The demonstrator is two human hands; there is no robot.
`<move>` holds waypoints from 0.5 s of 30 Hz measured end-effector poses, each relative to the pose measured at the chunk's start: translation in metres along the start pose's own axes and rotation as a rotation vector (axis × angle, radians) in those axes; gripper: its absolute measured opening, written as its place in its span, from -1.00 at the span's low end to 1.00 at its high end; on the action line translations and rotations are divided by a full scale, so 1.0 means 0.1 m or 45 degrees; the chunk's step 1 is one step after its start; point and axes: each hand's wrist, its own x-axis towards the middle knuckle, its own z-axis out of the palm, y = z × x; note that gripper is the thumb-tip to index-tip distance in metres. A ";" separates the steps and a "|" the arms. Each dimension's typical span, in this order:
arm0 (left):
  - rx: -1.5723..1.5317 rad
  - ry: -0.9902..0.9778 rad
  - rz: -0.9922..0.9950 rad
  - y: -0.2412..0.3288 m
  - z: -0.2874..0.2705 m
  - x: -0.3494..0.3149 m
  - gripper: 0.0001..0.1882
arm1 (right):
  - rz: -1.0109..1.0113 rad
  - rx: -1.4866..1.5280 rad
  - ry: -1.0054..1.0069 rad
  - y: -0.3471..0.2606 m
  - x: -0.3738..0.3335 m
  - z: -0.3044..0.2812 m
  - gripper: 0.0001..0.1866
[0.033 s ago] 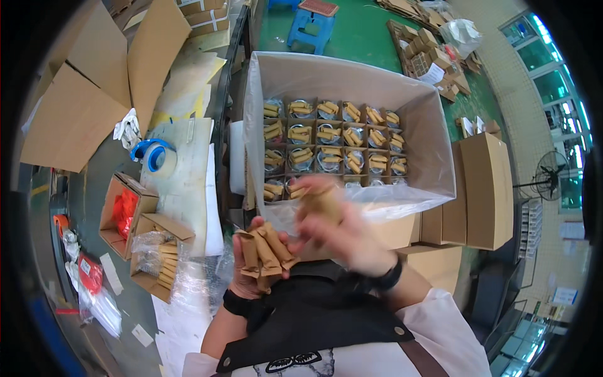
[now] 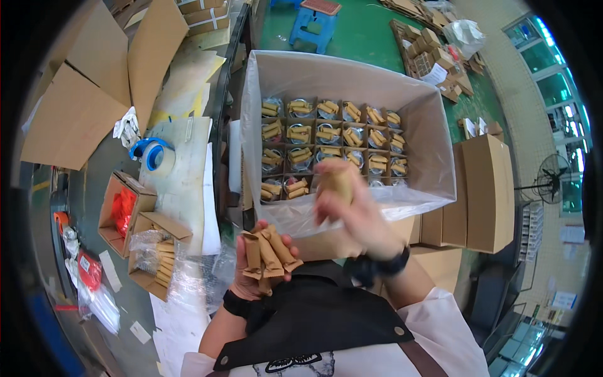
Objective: The person packs small red and beige items into a large cardboard box lined with a plastic bag. They place the items into a grid-like insert inside the box, arranging them one by one. Finally, the person folds the flaps of the cardboard box to close it.
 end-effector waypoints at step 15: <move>0.133 0.341 -0.070 -0.64 -0.17 0.67 -0.46 | 0.524 -1.141 -1.150 2.55 -0.83 -1.84 -0.68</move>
